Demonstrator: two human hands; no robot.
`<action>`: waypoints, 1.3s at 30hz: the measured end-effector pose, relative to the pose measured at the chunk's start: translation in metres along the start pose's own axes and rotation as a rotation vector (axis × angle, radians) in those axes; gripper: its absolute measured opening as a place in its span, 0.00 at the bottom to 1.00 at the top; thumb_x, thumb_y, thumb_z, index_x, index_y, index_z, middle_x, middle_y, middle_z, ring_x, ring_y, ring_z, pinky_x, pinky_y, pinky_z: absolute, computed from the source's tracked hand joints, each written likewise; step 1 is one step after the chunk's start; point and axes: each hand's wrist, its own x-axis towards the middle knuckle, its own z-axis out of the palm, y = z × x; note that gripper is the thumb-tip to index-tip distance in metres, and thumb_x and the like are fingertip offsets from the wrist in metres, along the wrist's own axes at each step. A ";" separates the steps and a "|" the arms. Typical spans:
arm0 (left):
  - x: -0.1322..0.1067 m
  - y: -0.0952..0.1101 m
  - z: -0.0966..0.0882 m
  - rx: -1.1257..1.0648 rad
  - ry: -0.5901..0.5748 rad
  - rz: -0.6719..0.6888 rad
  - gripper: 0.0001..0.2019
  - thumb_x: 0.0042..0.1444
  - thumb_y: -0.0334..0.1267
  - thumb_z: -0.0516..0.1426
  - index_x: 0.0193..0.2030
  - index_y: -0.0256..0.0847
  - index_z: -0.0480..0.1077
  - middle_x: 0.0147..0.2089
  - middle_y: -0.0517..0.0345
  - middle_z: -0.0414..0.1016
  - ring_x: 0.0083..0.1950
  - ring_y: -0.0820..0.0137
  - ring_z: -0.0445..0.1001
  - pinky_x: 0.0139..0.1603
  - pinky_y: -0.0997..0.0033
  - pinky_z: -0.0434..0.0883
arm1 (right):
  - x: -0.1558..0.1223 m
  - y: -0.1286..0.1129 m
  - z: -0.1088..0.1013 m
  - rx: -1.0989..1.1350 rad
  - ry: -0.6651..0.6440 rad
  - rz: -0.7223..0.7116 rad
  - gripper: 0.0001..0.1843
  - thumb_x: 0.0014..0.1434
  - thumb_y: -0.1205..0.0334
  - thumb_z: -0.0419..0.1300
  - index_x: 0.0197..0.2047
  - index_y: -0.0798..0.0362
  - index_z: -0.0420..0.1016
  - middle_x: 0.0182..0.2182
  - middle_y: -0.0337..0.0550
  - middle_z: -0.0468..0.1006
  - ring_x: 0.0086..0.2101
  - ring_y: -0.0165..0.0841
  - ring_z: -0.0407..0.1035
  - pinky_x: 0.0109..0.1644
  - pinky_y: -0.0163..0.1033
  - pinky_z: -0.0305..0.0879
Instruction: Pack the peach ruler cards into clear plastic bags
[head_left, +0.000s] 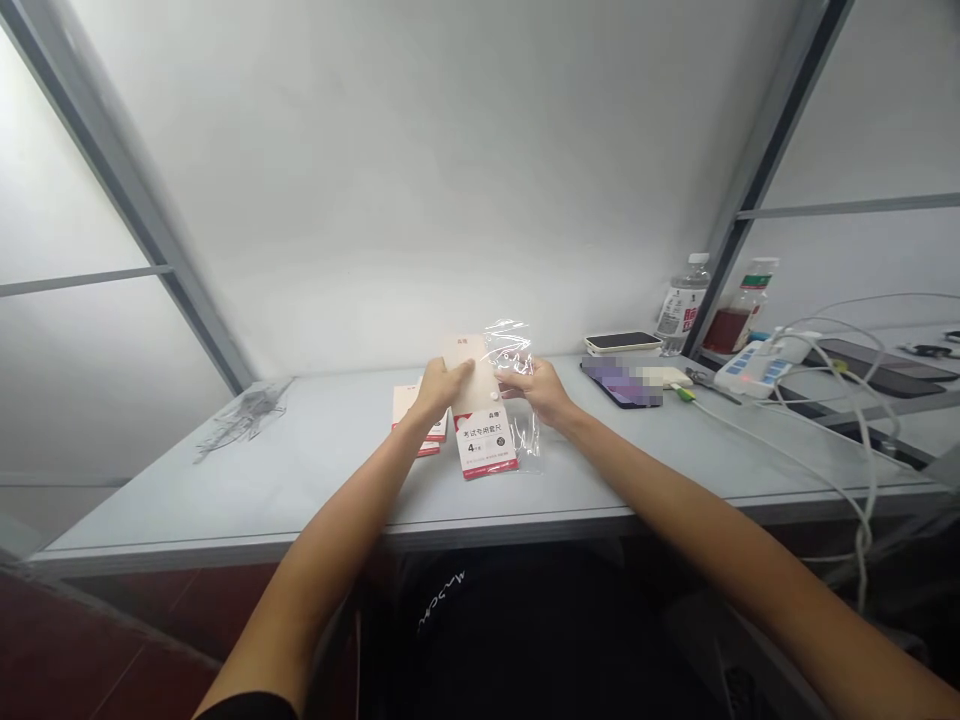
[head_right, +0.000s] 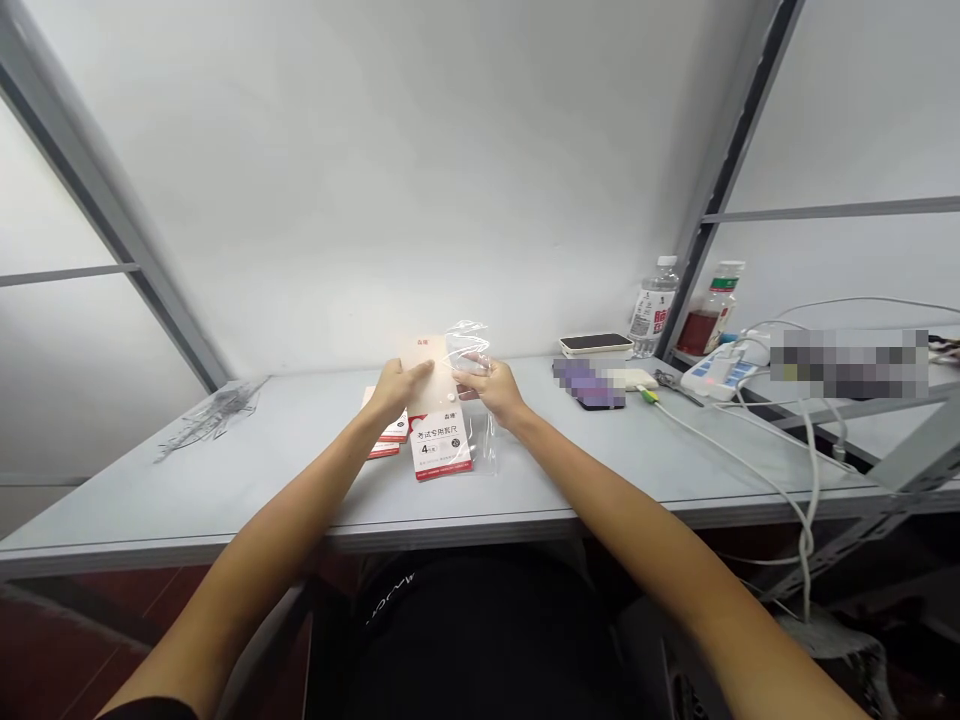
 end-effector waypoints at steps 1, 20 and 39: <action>0.000 -0.001 0.000 0.008 -0.011 -0.004 0.18 0.46 0.46 0.58 0.39 0.34 0.71 0.41 0.47 0.76 0.38 0.61 0.75 0.34 0.67 0.71 | 0.000 0.000 -0.001 0.003 0.000 0.004 0.24 0.43 0.64 0.68 0.45 0.54 0.70 0.26 0.38 0.77 0.24 0.29 0.72 0.29 0.35 0.71; -0.008 0.017 -0.009 0.004 -0.347 -0.053 0.19 0.42 0.43 0.62 0.39 0.33 0.72 0.36 0.47 0.77 0.35 0.62 0.75 0.36 0.64 0.71 | 0.005 -0.010 -0.011 0.144 0.060 0.134 0.10 0.51 0.67 0.62 0.40 0.54 0.75 0.26 0.41 0.79 0.25 0.29 0.74 0.31 0.33 0.72; -0.006 0.018 -0.018 0.060 -0.366 -0.144 0.17 0.42 0.43 0.62 0.37 0.34 0.72 0.37 0.47 0.77 0.34 0.64 0.75 0.32 0.67 0.71 | 0.005 -0.009 -0.013 -0.002 0.018 0.111 0.11 0.52 0.63 0.63 0.41 0.54 0.75 0.32 0.44 0.79 0.25 0.30 0.75 0.28 0.33 0.72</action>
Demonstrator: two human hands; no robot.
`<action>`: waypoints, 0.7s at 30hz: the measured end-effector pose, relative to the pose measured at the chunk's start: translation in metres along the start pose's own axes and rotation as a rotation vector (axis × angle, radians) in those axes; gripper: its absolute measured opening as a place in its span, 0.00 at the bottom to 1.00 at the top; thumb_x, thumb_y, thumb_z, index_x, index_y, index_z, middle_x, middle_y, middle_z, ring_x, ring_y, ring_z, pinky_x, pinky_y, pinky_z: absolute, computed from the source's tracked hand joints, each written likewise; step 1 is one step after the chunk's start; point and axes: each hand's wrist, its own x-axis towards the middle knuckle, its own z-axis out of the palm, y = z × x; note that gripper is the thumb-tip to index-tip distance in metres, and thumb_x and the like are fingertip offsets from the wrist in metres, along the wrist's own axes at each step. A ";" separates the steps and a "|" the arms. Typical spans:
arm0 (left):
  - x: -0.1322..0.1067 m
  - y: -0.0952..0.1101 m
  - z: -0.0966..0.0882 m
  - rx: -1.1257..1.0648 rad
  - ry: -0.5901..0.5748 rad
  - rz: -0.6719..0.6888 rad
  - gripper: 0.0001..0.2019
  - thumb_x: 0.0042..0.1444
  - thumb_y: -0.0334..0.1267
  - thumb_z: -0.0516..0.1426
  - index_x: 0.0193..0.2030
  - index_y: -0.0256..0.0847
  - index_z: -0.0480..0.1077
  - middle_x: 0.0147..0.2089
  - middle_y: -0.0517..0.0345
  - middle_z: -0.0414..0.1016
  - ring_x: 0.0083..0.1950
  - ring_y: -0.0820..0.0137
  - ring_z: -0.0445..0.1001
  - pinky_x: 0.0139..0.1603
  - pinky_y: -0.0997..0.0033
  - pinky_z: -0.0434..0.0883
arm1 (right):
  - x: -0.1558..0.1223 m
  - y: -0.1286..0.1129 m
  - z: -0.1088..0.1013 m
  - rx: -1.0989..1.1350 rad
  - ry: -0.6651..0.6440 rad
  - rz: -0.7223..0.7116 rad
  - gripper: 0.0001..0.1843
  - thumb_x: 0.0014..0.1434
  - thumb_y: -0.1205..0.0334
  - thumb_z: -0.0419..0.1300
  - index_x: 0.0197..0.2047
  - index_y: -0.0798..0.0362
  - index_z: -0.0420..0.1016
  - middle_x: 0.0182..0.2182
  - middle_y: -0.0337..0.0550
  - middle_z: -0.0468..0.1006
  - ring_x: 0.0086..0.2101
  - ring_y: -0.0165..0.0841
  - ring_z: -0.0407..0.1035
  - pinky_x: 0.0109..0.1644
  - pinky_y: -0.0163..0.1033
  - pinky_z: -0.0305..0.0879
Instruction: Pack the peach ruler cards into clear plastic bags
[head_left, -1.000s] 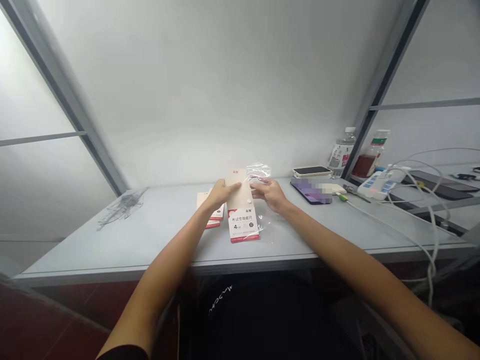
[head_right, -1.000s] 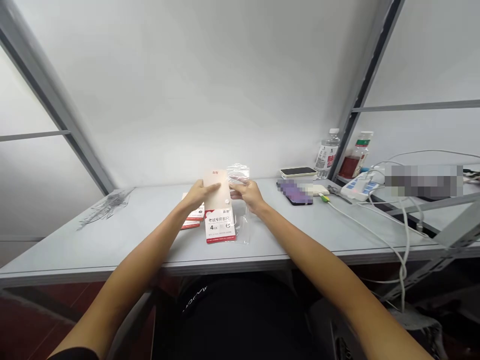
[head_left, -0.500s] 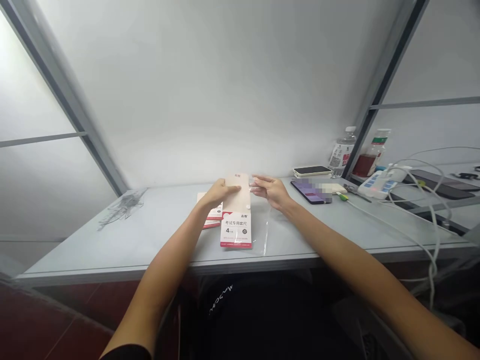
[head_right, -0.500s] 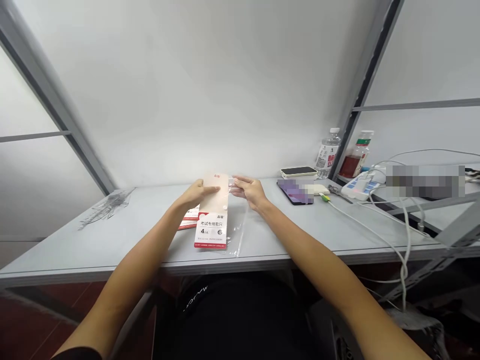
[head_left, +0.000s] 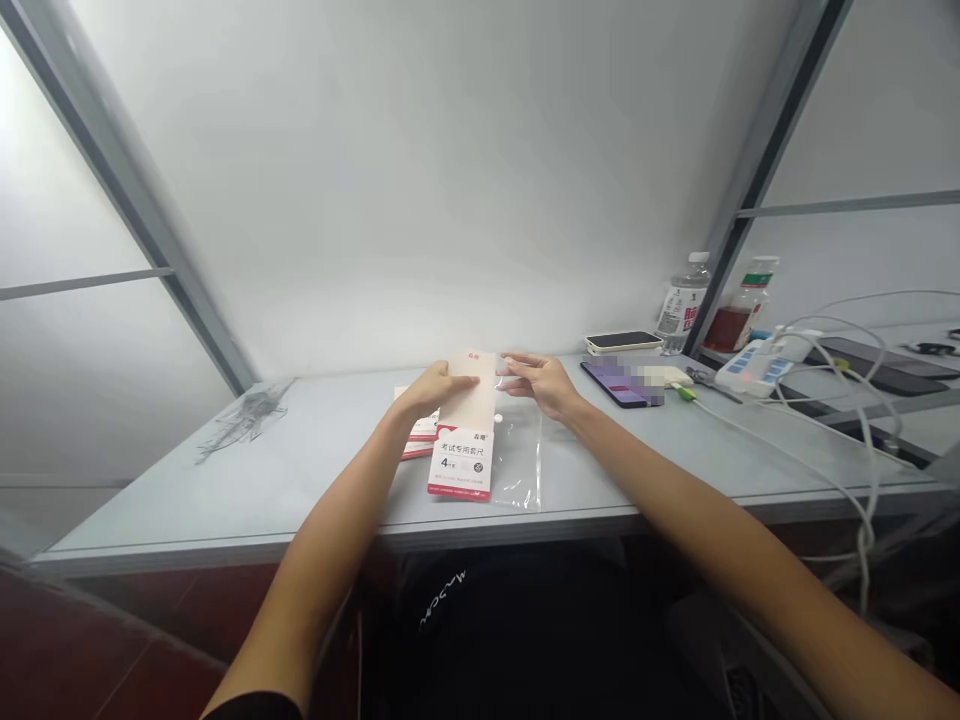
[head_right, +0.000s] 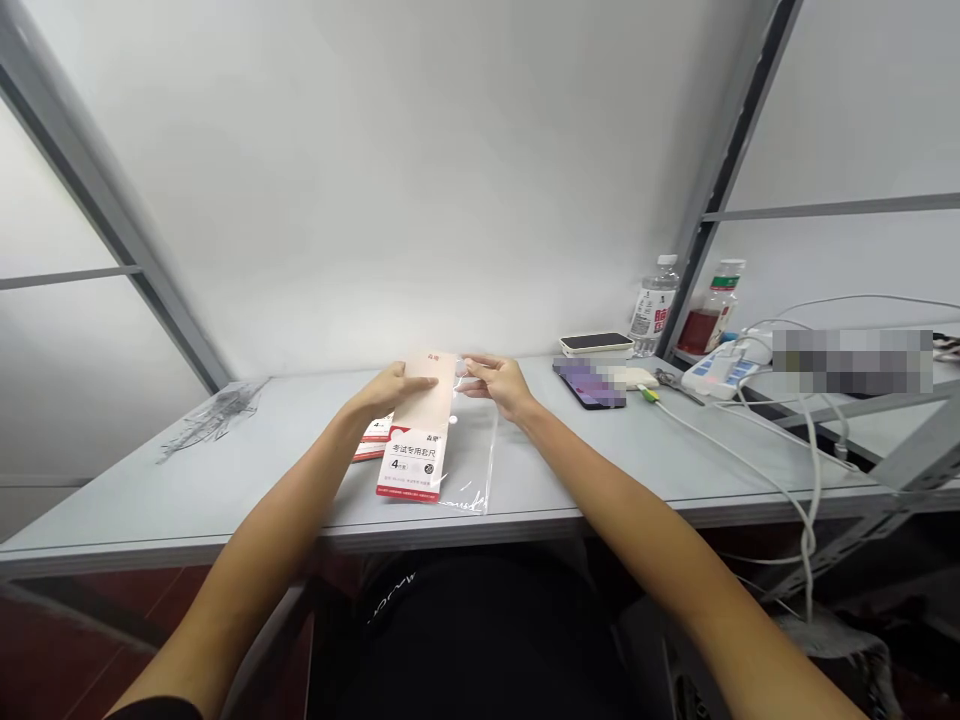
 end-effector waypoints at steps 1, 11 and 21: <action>0.001 -0.001 0.000 0.003 0.000 0.002 0.16 0.42 0.43 0.62 0.36 0.34 0.72 0.38 0.47 0.77 0.34 0.64 0.74 0.32 0.68 0.71 | 0.000 0.000 0.000 0.009 0.002 -0.003 0.11 0.52 0.63 0.63 0.40 0.54 0.76 0.31 0.44 0.79 0.24 0.29 0.74 0.29 0.33 0.72; 0.002 -0.007 0.015 -0.011 0.005 0.044 0.19 0.42 0.44 0.62 0.41 0.36 0.73 0.41 0.48 0.77 0.37 0.62 0.75 0.36 0.64 0.71 | 0.004 0.007 0.002 0.082 -0.016 0.024 0.13 0.49 0.65 0.64 0.41 0.54 0.75 0.31 0.42 0.79 0.27 0.29 0.74 0.35 0.37 0.74; 0.008 -0.008 0.020 0.038 0.369 0.247 0.22 0.46 0.50 0.59 0.44 0.36 0.70 0.45 0.47 0.75 0.43 0.61 0.73 0.40 0.65 0.70 | 0.003 0.007 0.004 0.136 -0.124 0.069 0.16 0.46 0.66 0.66 0.39 0.53 0.71 0.29 0.40 0.79 0.29 0.30 0.74 0.35 0.35 0.71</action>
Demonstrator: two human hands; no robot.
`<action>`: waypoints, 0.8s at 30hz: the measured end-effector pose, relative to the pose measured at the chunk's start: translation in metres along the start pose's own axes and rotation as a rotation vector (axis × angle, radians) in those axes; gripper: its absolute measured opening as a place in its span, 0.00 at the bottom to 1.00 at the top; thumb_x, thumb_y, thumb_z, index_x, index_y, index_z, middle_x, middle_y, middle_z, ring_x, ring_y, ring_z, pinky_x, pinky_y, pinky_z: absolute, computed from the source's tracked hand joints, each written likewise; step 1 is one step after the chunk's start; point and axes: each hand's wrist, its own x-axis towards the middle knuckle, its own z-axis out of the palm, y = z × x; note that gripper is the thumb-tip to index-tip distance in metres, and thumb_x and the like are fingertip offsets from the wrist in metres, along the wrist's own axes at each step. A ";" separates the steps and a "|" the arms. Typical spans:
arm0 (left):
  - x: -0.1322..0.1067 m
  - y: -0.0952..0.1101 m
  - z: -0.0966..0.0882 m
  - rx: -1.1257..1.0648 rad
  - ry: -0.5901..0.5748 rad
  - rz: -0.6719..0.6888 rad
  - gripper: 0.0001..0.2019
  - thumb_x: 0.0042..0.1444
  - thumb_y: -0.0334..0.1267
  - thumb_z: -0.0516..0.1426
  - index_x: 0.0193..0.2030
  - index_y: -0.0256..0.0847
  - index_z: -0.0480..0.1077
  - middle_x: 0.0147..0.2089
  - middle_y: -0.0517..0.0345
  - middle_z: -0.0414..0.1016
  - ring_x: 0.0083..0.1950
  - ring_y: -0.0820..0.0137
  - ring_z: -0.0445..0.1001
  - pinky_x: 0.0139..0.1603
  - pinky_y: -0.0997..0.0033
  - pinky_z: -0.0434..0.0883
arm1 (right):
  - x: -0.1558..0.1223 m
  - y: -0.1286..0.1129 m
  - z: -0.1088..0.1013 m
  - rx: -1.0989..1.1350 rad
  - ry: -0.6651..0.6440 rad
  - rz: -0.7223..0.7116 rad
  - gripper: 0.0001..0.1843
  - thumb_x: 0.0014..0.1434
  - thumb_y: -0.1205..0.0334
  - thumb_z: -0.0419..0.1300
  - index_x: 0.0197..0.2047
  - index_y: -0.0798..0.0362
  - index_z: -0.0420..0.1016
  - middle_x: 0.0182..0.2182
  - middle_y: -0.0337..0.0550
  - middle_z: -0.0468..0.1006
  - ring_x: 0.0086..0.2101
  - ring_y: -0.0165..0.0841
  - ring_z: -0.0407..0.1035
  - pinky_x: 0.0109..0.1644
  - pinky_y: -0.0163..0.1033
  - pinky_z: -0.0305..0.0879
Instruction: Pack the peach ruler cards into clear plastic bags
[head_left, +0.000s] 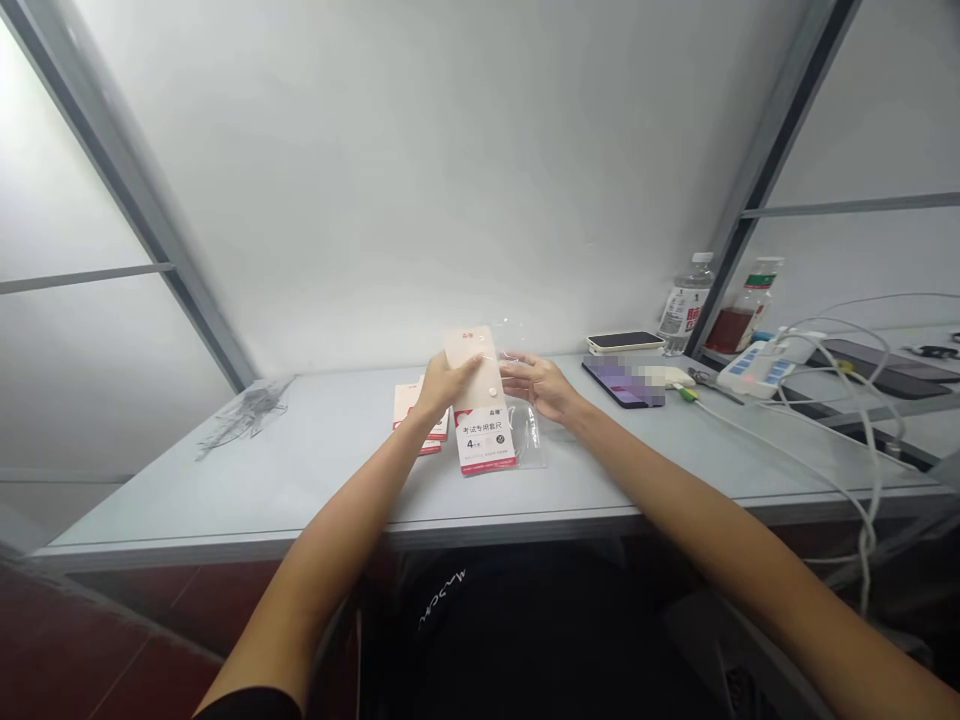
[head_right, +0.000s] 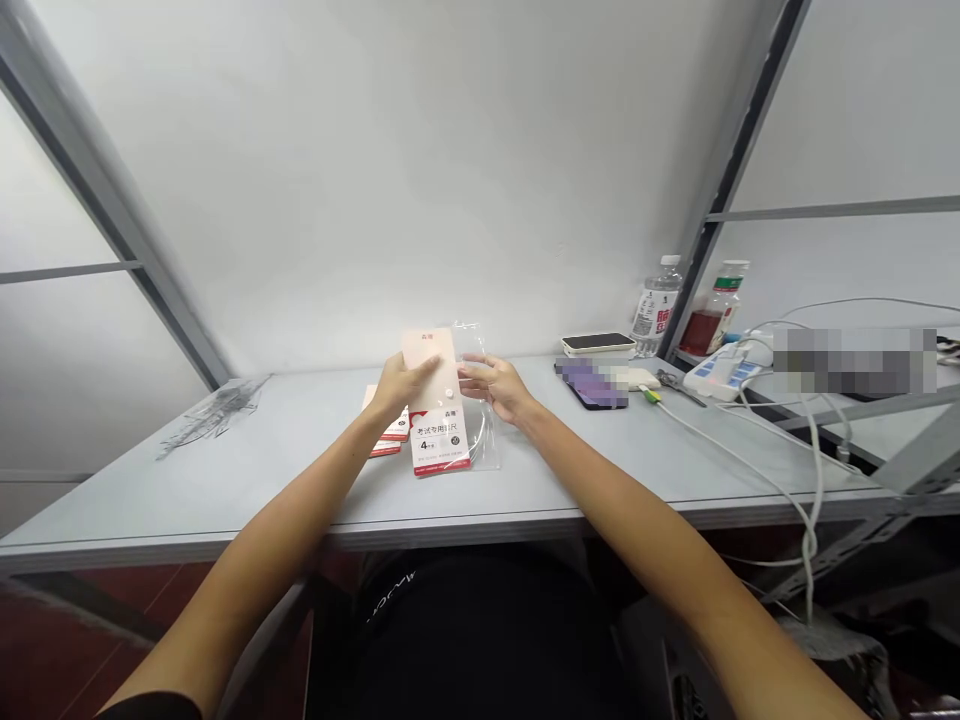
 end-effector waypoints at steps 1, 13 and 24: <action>0.001 0.000 0.000 0.003 0.052 0.021 0.22 0.47 0.49 0.58 0.44 0.36 0.69 0.46 0.47 0.74 0.44 0.62 0.73 0.41 0.65 0.70 | -0.001 0.001 0.001 -0.038 -0.024 0.028 0.15 0.45 0.65 0.67 0.38 0.53 0.71 0.28 0.41 0.79 0.28 0.30 0.73 0.33 0.34 0.70; -0.003 0.013 0.002 -0.363 -0.207 -0.079 0.27 0.53 0.56 0.51 0.57 0.44 0.59 0.39 0.56 0.74 0.34 0.70 0.74 0.35 0.71 0.70 | -0.004 -0.009 -0.002 0.011 -0.081 -0.047 0.12 0.44 0.62 0.67 0.33 0.53 0.72 0.28 0.38 0.78 0.28 0.30 0.73 0.36 0.35 0.69; -0.002 0.010 -0.005 -0.337 -0.398 -0.060 0.23 0.51 0.54 0.54 0.37 0.33 0.71 0.35 0.48 0.74 0.36 0.67 0.73 0.29 0.72 0.70 | -0.007 -0.010 -0.001 0.029 -0.080 -0.019 0.15 0.43 0.63 0.68 0.35 0.54 0.71 0.28 0.39 0.78 0.27 0.30 0.73 0.32 0.35 0.69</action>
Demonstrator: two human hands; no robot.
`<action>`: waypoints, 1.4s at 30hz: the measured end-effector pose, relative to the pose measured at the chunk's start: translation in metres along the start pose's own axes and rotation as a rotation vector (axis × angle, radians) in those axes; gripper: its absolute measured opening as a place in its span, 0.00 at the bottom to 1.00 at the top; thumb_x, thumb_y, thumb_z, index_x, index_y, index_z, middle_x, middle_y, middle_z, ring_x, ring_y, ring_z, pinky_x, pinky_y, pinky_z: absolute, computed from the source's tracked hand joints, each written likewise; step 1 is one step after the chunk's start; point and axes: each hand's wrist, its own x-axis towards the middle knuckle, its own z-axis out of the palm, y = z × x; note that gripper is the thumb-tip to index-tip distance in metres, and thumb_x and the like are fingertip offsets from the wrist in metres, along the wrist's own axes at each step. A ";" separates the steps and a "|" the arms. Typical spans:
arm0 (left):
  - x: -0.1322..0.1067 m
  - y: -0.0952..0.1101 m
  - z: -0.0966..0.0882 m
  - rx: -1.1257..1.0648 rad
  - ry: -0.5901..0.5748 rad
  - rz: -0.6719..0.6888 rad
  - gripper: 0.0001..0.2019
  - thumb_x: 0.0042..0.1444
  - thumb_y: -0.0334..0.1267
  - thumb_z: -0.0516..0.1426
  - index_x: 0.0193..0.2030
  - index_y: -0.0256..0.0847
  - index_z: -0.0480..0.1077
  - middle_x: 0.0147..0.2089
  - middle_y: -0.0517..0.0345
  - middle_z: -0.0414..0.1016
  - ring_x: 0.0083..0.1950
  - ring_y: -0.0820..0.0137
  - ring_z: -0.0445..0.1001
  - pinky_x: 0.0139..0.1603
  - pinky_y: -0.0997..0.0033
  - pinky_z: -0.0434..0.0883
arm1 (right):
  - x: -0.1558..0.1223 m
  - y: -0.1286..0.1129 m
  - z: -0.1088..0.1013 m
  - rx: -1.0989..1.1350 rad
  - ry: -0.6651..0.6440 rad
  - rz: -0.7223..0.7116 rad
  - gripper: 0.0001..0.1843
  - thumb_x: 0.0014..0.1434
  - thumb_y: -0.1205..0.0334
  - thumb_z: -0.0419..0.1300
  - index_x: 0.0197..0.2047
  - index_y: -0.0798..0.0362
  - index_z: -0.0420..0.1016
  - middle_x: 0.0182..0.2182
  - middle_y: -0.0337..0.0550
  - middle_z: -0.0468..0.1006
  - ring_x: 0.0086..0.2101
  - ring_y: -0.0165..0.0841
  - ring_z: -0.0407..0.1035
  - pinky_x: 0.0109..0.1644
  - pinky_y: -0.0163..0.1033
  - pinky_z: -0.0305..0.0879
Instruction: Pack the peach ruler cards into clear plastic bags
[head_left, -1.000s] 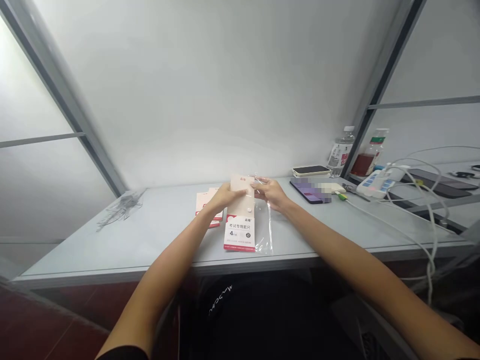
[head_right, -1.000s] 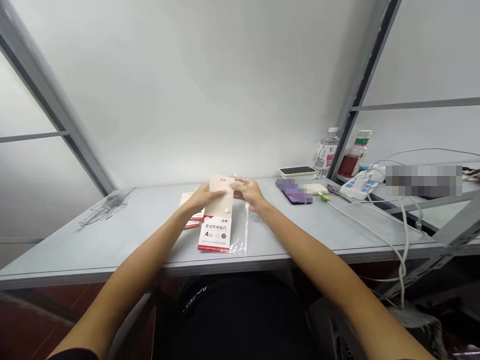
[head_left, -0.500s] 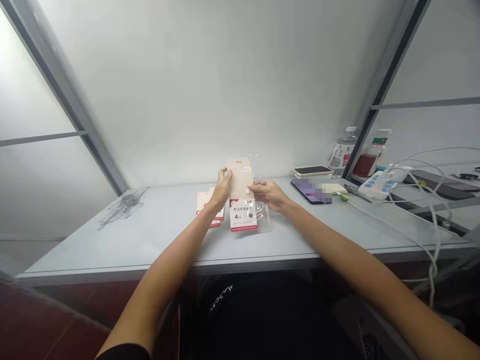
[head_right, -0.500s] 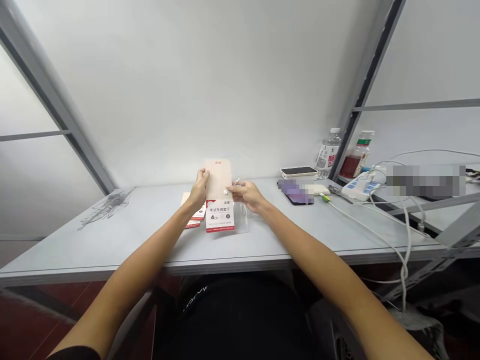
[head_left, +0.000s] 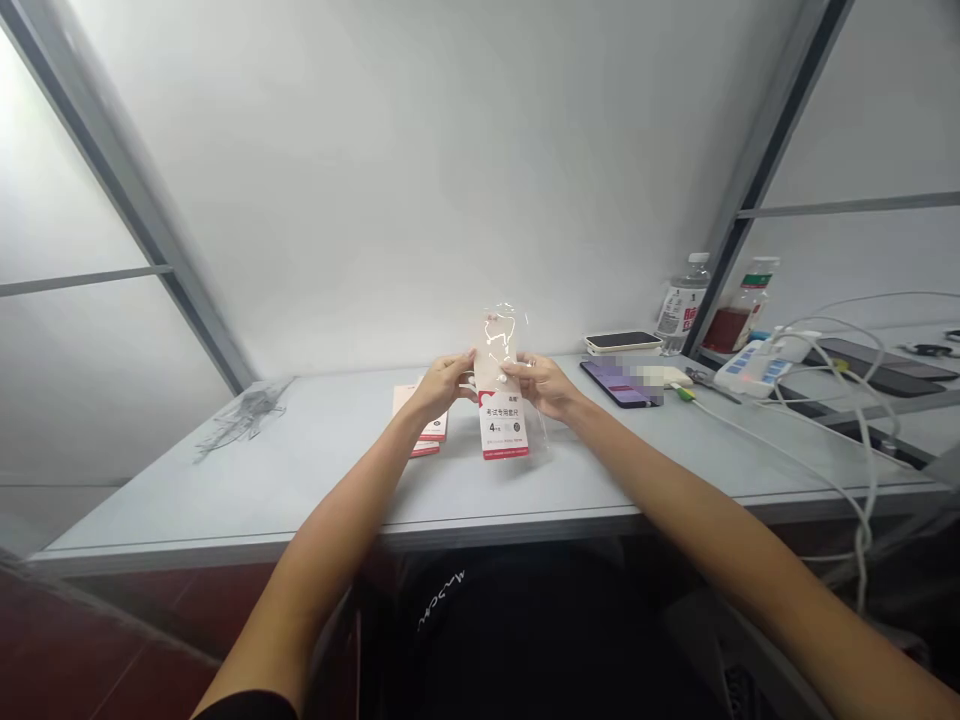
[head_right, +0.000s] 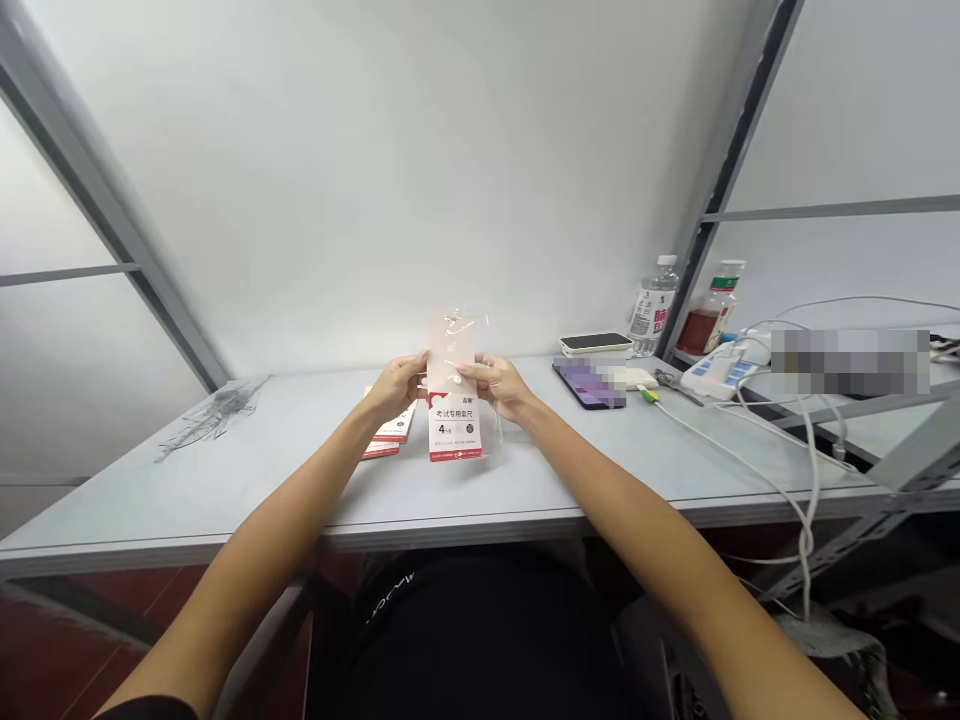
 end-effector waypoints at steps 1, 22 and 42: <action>0.001 -0.001 -0.001 0.017 0.006 0.007 0.22 0.51 0.54 0.54 0.36 0.32 0.71 0.34 0.49 0.74 0.34 0.68 0.72 0.27 0.72 0.70 | 0.000 0.000 0.000 0.003 -0.004 0.003 0.15 0.43 0.64 0.68 0.36 0.54 0.71 0.28 0.39 0.78 0.27 0.31 0.73 0.32 0.35 0.69; 0.000 -0.001 -0.007 0.457 0.180 -0.251 0.20 0.35 0.50 0.65 0.19 0.36 0.63 0.20 0.55 0.71 0.24 0.71 0.71 0.27 0.70 0.70 | 0.004 0.006 0.003 -0.060 0.072 -0.020 0.16 0.43 0.64 0.67 0.37 0.56 0.73 0.33 0.45 0.80 0.31 0.35 0.74 0.35 0.38 0.71; -0.003 -0.019 0.009 1.211 0.246 0.092 0.18 0.59 0.48 0.42 0.24 0.41 0.60 0.22 0.58 0.65 0.23 0.72 0.60 0.26 0.72 0.53 | 0.004 0.021 0.012 -0.329 0.213 -0.231 0.23 0.39 0.60 0.67 0.40 0.54 0.68 0.39 0.49 0.77 0.38 0.41 0.72 0.39 0.45 0.70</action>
